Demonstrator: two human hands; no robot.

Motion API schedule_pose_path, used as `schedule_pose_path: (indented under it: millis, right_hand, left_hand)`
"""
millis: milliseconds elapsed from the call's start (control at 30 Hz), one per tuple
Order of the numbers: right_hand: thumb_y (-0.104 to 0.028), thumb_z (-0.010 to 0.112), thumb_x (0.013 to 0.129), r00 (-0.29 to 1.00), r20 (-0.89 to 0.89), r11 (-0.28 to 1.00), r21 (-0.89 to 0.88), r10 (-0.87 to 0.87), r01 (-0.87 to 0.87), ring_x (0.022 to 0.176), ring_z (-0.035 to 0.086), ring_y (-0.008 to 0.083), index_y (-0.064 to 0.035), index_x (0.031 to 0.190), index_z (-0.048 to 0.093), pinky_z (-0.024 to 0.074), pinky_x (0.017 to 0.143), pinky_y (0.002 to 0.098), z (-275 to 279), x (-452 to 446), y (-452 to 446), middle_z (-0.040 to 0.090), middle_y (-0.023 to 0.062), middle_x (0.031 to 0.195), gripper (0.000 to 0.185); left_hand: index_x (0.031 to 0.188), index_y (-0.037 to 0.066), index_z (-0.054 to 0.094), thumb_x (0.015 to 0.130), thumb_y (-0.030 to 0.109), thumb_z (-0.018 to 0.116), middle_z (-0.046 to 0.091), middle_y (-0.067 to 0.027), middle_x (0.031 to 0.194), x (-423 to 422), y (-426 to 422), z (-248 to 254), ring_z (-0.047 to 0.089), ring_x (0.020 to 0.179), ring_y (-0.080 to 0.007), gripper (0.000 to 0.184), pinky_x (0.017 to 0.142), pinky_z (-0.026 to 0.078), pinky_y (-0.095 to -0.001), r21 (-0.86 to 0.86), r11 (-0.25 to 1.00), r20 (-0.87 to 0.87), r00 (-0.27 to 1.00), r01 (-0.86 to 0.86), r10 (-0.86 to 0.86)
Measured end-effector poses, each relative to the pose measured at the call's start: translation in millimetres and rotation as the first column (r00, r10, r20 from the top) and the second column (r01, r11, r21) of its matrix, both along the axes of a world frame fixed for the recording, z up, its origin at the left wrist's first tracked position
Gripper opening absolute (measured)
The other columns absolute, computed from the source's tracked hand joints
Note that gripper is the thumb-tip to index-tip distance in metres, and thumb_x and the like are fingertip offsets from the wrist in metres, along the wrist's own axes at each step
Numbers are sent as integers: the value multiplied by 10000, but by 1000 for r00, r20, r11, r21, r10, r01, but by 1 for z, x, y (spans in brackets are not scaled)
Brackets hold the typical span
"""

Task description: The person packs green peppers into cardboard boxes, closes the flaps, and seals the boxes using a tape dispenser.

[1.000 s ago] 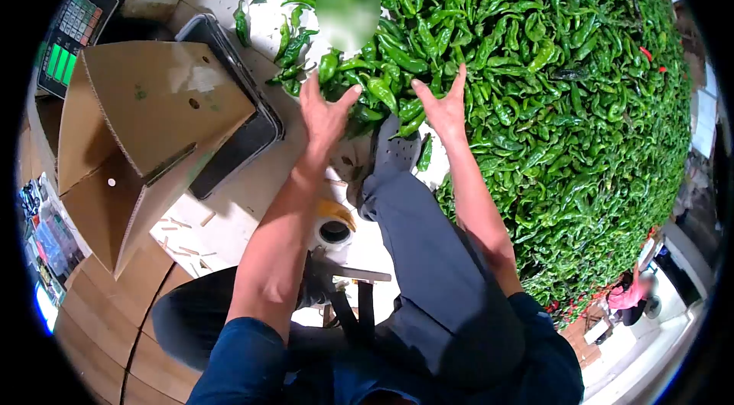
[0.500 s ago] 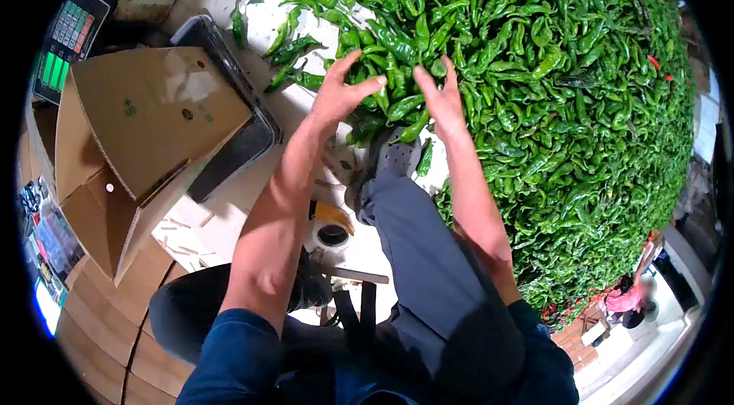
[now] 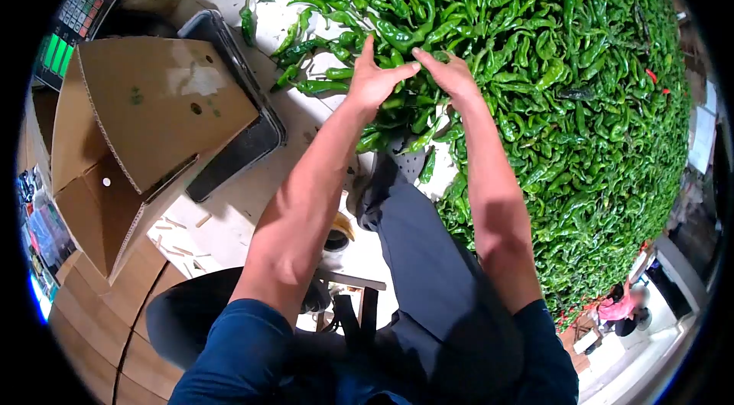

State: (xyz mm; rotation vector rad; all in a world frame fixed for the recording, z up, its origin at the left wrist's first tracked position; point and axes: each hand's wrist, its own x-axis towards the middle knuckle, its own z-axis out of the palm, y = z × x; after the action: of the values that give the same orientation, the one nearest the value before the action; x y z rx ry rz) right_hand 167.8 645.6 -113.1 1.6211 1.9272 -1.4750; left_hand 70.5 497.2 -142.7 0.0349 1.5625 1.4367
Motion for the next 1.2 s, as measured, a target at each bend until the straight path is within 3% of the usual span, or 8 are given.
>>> schedule_pose_path:
  millis: [100, 200, 333, 500, 600, 667, 1067, 1200]
  right_hand:
    - [-725, 753, 757, 998, -52, 998, 37, -43, 45, 1420, 445, 379, 165, 1516, 276, 367, 1166, 411, -15, -6, -1, 426, 334, 1518, 1263]
    - [-760, 705, 775, 959, -7, 946, -164, -284, 279, 1477, 352, 395, 171, 1522, 246, 326, 1189, 461, -10, -12, 9, 311, 342, 1584, 1279]
    - [-720, 703, 815, 988, 21, 987, -46, -152, 153, 1261, 581, 392, 227, 1446, 334, 535, 961, 520, -11, -31, 8, 457, 357, 1463, 1196]
    - [-447, 841, 813, 928, -136, 926, -209, -346, 315, 814, 721, 301, 272, 1252, 473, 619, 656, 413, -62, -12, 16, 670, 280, 1130, 919]
    - [-520, 811, 797, 952, -166, 963, -129, -257, 238, 1239, 582, 313, 94, 1362, 560, 428, 1081, 408, 7, -8, -22, 629, 237, 1327, 872]
    - [-418, 816, 837, 945, -199, 962, -131, -262, 239, 1266, 550, 252, -1, 1389, 578, 385, 1111, 394, 20, -4, -39, 618, 162, 1376, 732]
    - [-306, 872, 822, 785, -418, 883, -320, -456, 342, 1148, 639, 193, 54, 1248, 673, 439, 1068, 332, 56, -6, -57, 707, 139, 1241, 592]
    - [-263, 887, 815, 668, -541, 860, -325, -511, 394, 1063, 656, 177, 89, 1411, 474, 502, 964, 318, 68, -10, -53, 708, 137, 1189, 806]
  left_hand:
    - [1584, -21, 266, 794, 511, 797, 478, -261, 1502, -7, 13, 14, 505, 1365, -355, 1091, 1137, 386, -417, -160, 982, 61, 992, -98, 109]
    - [1578, 14, 302, 825, 677, 661, 476, -259, 1515, -30, 13, 44, 470, 1388, -414, 1066, 1146, 359, -504, -527, 835, -126, 956, 160, -263]
    - [1553, 21, 369, 793, 652, 717, 518, -261, 1476, -18, 47, 30, 480, 1378, -430, 1048, 1186, 334, -424, -598, 793, -253, 966, -113, -53]
    - [1527, 53, 423, 795, 443, 731, 492, -250, 1471, -14, 50, 15, 502, 1345, -408, 884, 1131, 389, -443, -455, 864, -279, 956, -214, 90]
    - [1450, 83, 521, 790, 335, 681, 523, -232, 1407, -5, 25, 19, 539, 1288, -374, 725, 1106, 400, -427, -308, 926, -257, 956, -218, 140]
    - [1426, 90, 543, 790, 336, 686, 540, -225, 1374, 0, 14, 8, 547, 1263, -380, 697, 1098, 402, -428, -186, 947, -238, 947, -263, 216]
    - [1535, 3, 413, 875, 186, 663, 621, -124, 1332, 7, -7, 24, 588, 1188, -213, 729, 1045, 443, -329, 257, 920, 188, 949, -296, 252]
    - [1538, -5, 407, 875, 209, 677, 591, -132, 1371, 0, 1, 69, 567, 1219, -224, 747, 1058, 434, -344, 289, 906, 289, 931, -308, 224]
